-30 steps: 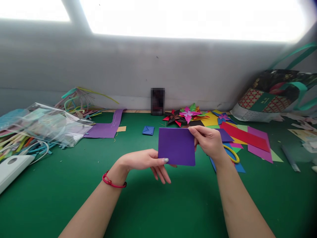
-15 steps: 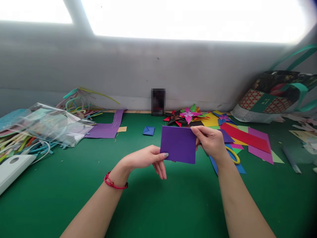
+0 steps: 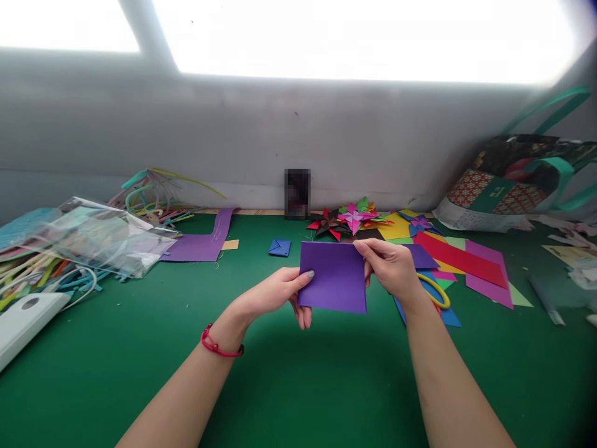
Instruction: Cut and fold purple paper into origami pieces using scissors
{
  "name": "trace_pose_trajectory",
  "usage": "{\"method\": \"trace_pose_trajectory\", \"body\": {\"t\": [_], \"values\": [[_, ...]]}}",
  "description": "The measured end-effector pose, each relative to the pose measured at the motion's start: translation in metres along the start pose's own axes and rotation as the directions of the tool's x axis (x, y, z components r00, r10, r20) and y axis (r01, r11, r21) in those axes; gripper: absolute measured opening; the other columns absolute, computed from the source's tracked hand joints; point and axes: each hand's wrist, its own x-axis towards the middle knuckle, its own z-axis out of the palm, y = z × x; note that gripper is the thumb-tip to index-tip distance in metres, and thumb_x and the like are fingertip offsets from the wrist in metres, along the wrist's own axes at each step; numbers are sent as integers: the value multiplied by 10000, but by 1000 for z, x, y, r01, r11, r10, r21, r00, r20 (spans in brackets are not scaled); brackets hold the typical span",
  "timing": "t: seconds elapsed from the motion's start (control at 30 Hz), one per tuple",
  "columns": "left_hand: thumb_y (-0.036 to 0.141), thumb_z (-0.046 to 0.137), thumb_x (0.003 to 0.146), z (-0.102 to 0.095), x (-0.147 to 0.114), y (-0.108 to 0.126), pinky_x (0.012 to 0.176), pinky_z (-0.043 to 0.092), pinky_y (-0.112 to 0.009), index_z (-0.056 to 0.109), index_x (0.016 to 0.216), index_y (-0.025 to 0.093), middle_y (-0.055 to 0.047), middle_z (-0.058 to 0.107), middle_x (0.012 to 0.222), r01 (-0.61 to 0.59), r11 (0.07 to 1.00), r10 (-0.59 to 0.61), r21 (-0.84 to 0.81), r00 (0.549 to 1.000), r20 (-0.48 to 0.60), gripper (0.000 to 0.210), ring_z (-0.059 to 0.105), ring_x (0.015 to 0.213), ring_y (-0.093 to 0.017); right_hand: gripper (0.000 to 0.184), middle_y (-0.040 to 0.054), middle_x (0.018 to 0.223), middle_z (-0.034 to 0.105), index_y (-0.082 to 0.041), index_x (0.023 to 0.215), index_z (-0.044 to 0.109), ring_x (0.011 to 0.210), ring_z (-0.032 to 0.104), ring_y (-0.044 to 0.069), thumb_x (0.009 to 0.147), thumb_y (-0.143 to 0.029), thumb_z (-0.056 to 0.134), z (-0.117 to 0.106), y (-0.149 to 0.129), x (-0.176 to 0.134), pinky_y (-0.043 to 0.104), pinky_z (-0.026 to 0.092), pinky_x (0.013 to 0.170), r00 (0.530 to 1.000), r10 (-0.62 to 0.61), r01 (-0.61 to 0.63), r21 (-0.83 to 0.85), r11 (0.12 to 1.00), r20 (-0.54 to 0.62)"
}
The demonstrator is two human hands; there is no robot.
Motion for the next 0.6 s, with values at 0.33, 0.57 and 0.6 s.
{"method": "trace_pose_trajectory", "body": {"t": [0.33, 0.57, 0.6], "values": [[383, 452, 829, 0, 2, 6, 649, 492, -253, 487, 1187, 225, -46, 553, 908, -142, 982, 176, 128, 932, -318, 393, 524, 823, -150, 307, -42, 393, 509, -165, 790, 649, 339, 517, 121, 789, -444, 519, -5, -4, 0, 219, 427, 378, 952, 150, -131, -86, 988, 266], [248, 460, 787, -1, 35, -48, 593, 520, -310, 554, 1126, 138, -50, 592, 778, -41, 990, 103, 139, 870, -482, 369, 559, 632, -139, 363, 64, 927, 657, -205, 1067, 610, 567, 615, 143, 795, -419, 500, -18, 21, 4, 237, 499, 459, 958, 271, -247, -206, 947, 95], [243, 440, 793, -2, 38, -57, 600, 520, -326, 557, 1119, 118, -60, 601, 765, -5, 981, 108, 195, 846, -523, 368, 567, 619, -147, 352, 65, 961, 651, -212, 1059, 613, 653, 630, 166, 802, -417, 485, -24, 24, 2, 242, 504, 486, 966, 256, -241, -238, 941, 34]]}}
